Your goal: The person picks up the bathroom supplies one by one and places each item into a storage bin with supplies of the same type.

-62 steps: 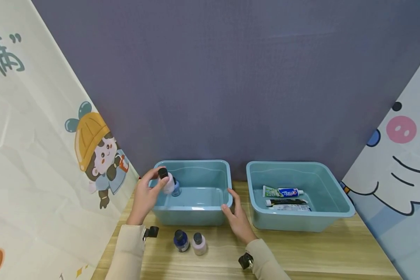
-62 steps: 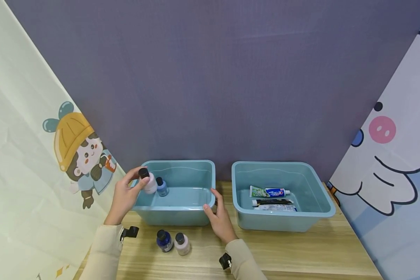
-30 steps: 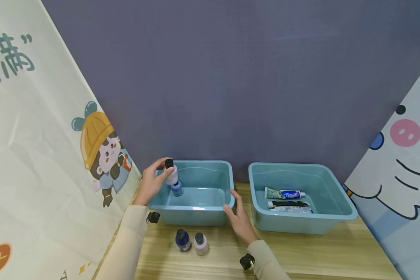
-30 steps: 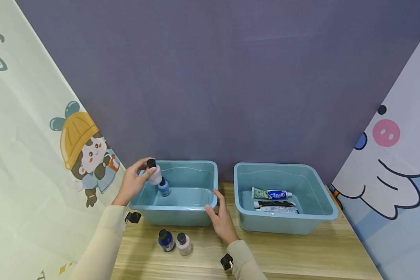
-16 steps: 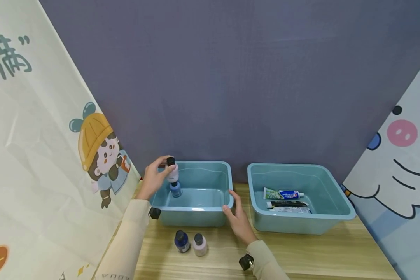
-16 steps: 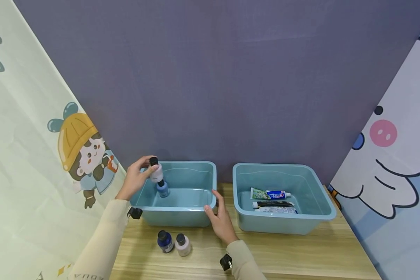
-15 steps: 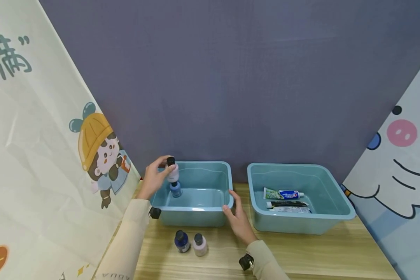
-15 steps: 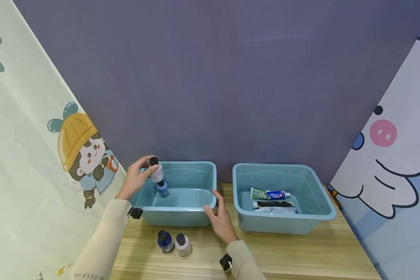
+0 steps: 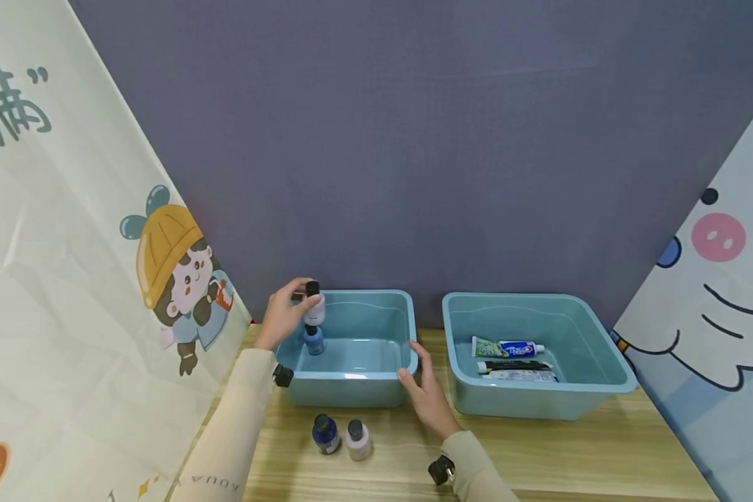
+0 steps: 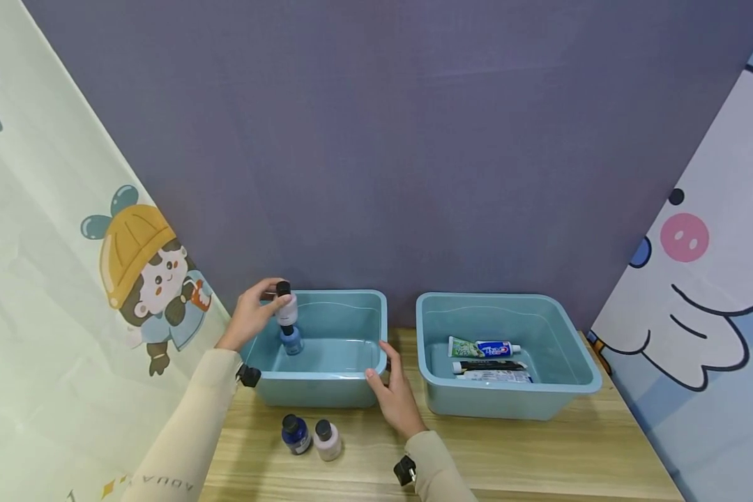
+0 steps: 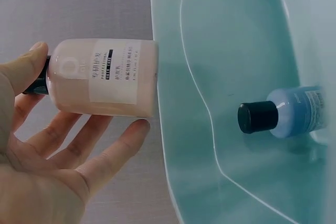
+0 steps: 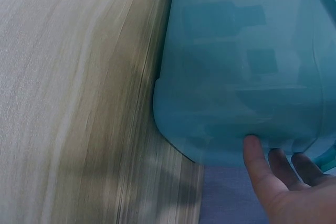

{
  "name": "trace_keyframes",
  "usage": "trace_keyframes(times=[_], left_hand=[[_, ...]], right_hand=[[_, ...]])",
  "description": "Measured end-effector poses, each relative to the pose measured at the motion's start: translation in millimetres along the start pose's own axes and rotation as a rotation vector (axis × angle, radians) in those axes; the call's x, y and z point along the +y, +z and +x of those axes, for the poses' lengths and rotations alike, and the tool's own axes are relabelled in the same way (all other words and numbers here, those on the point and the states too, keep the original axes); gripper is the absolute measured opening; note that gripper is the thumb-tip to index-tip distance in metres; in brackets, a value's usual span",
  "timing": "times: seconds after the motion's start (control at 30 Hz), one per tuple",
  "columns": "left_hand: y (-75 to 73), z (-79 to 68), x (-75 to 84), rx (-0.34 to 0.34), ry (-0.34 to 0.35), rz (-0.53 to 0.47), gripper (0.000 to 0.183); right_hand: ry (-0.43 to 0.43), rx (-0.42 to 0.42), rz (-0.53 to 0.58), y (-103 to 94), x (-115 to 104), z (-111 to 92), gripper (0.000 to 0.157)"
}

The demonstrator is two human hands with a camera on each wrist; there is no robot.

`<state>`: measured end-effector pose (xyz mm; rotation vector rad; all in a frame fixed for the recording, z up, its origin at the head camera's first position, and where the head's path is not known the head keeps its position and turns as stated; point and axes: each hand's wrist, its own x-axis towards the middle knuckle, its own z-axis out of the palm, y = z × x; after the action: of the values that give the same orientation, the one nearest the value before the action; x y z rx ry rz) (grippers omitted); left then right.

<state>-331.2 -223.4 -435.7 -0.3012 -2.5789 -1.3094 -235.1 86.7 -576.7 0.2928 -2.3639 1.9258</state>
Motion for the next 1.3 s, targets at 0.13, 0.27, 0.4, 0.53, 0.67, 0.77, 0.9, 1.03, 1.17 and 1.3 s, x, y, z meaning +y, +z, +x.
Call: trace_keyframes(times=[0.13,0.27,0.4,0.53,0.67,0.77,0.9,1.03,1.17,1.3], left_hand=[[2.0,5.8,1.6,-0.009,0.0,0.015,0.035],[4.1,11.2,2.0,-0.018,-0.016,0.035,0.033],[6.4,16.6,1.0,-0.023,-0.023,0.065,0.033],[9.3,22.1,1.8,-0.041,-0.052,0.093,0.036],[13.5,27.9,2.3,-0.073,-0.094,0.133,0.036],[16.6,32.5,1.9,-0.1,-0.11,0.162,0.034],[19.6,37.8,3.3,-0.126,-0.116,0.197,0.032],[22.3,42.4,4.6,-0.14,-0.105,0.258,0.029],[25.4,46.4,3.4,-0.154,-0.105,0.323,0.031],[28.8,50.8,0.8,-0.169,-0.121,0.372,0.036]], right_hand=[[-0.006,-0.006,-0.001,-2.2,2,4,0.065],[-0.013,-0.014,-0.005,-4.5,5,8,0.066],[-0.016,-0.023,-0.002,-7.6,6,12,0.065],[-0.014,-0.03,-0.008,-10.8,7,17,0.065],[-0.01,-0.037,-0.015,-13.7,7,22,0.065],[-0.009,-0.041,-0.016,-15.9,7,25,0.066],[-0.007,-0.048,-0.021,-19.0,6,29,0.067],[-0.007,-0.06,-0.021,-21.6,7,32,0.067],[-0.012,-0.066,-0.019,-24.0,8,35,0.067],[-0.016,-0.072,-0.024,-26.3,9,39,0.066]])
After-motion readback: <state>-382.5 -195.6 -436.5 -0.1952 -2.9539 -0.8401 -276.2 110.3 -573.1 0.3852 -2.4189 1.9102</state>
